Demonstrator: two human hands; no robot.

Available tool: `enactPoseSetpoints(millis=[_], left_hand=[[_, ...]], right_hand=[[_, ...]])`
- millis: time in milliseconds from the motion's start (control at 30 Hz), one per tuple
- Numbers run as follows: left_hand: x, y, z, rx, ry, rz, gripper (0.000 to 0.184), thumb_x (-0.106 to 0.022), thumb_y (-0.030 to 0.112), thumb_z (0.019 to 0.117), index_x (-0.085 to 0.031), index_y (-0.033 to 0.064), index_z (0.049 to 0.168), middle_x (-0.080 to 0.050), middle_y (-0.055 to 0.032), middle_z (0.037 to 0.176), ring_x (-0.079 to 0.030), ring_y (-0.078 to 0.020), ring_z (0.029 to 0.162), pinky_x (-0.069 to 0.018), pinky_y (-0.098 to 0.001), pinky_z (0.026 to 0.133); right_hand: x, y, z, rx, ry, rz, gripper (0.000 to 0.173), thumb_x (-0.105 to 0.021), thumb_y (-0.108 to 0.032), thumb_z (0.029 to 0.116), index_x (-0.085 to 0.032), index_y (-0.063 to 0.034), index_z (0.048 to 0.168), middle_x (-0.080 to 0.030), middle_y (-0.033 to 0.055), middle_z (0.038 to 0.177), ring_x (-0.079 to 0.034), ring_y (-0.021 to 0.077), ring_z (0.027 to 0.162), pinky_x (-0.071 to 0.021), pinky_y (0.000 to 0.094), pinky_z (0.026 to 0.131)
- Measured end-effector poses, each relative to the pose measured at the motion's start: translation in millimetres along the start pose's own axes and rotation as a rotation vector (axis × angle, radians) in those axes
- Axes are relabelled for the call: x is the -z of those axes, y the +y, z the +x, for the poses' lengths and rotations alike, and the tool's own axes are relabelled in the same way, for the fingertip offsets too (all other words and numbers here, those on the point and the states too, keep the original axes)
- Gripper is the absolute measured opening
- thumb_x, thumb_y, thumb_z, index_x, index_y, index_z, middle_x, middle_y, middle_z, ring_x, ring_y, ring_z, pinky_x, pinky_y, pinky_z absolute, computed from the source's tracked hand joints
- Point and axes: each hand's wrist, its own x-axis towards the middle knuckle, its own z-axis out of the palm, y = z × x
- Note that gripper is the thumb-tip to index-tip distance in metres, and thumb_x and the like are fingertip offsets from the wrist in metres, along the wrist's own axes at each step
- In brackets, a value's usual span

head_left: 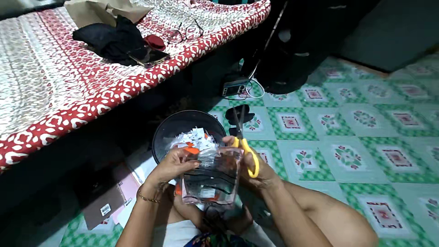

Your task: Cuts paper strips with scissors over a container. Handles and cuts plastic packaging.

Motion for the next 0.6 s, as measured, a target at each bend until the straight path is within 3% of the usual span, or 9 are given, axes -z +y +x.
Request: enactPoseSetpoints(millis=[67,167,233,300,400,500,533,600], left_hand=[[-1.2,2.2,-1.0,0.052,0.067,0.048,0.023,-0.063,-0.008,0.0829,-0.067,0.0127,0.090,-0.071,0.0154,0.083,-0.066,0.0071,0.078,-0.0564,-0.0145,0.075],[-6.8,-0.4,-2.5,0.015,0.168,0.056,0.024,-0.063,-0.010,0.0828,-0.067,0.0119,0.090,-0.072,0.0148,0.084,-0.066,0.0072,0.079,-0.0564,-0.0149,0.077],[-13.8,-2.6,-2.5,-0.013,0.215,0.061,0.022,-0.064,-0.011,0.0832,-0.067,0.0087,0.092,-0.071,0.0137,0.085,-0.066,0.0066,0.081,-0.0563,-0.0157,0.080],[-20.0,-4.5,-2.9,0.006,0.249,0.085,0.015,-0.065,-0.006,0.0865,-0.066,0.0078,0.094,-0.070,0.0135,0.084,-0.065,0.0071,0.081,-0.0553,-0.0151,0.079],[-25.2,-4.7,-6.1,0.141,0.254,0.148,0.010,-0.065,0.009,0.0939,-0.067,0.0022,0.101,-0.069,0.0112,0.085,-0.063,0.0077,0.077,-0.0537,-0.0145,0.075],[-28.4,-4.5,-8.0,0.155,0.331,0.105,0.005,-0.065,0.006,0.0929,-0.068,0.0080,0.091,-0.067,0.0133,0.074,-0.061,0.0067,0.065,-0.0536,-0.0144,0.064],[-28.5,-5.5,-8.3,0.117,0.384,0.072,0.008,-0.066,0.001,0.0912,-0.068,0.0082,0.088,-0.066,0.0125,0.072,-0.062,0.0054,0.064,-0.0542,-0.0150,0.063],[-28.4,-6.0,-9.0,0.039,0.450,0.002,0.015,-0.066,-0.006,0.0877,-0.068,0.0088,0.087,-0.069,0.0116,0.072,-0.064,0.0039,0.066,-0.0559,-0.0156,0.065]], right_hand=[[-4.8,2.8,-0.5,0.020,0.040,-0.057,0.066,-0.081,-0.042,0.0783,-0.052,-0.0088,0.128,-0.072,-0.0094,0.099,-0.068,0.0013,0.090,-0.0570,0.0221,0.081],[-6.5,9.1,-2.5,0.052,0.076,-0.086,0.067,-0.084,-0.024,0.0757,-0.048,-0.0045,0.129,-0.071,-0.0074,0.105,-0.068,0.0021,0.095,-0.0567,0.0223,0.086],[-10.7,15.1,-3.6,0.089,0.178,-0.086,0.050,-0.075,-0.001,0.0774,-0.054,-0.0037,0.123,-0.072,-0.0060,0.102,-0.069,0.0031,0.092,-0.0582,0.0230,0.085],[-14.6,23.0,-2.7,0.152,0.336,-0.072,0.038,-0.070,0.010,0.0770,-0.062,-0.0072,0.109,-0.072,-0.0073,0.090,-0.069,0.0027,0.080,-0.0597,0.0226,0.078],[-14.2,30.4,-2.5,0.261,0.429,-0.047,0.037,-0.069,0.013,0.0765,-0.062,-0.0116,0.103,-0.073,-0.0074,0.087,-0.070,0.0029,0.079,-0.0601,0.0218,0.076],[-14.5,32.0,-4.7,0.290,0.412,-0.020,0.037,-0.071,0.012,0.0765,-0.065,-0.0129,0.102,-0.074,-0.0077,0.090,-0.071,0.0024,0.082,-0.0602,0.0210,0.077],[-14.6,31.5,-6.1,0.261,0.403,-0.028,0.037,-0.072,0.010,0.0764,-0.063,-0.0116,0.105,-0.074,-0.0084,0.090,-0.071,0.0018,0.083,-0.0602,0.0208,0.077],[-13.1,29.7,-10.8,0.160,0.350,-0.052,0.053,-0.073,0.007,0.0748,-0.054,-0.0022,0.123,-0.073,-0.0067,0.101,-0.070,0.0020,0.090,-0.0598,0.0216,0.083]])
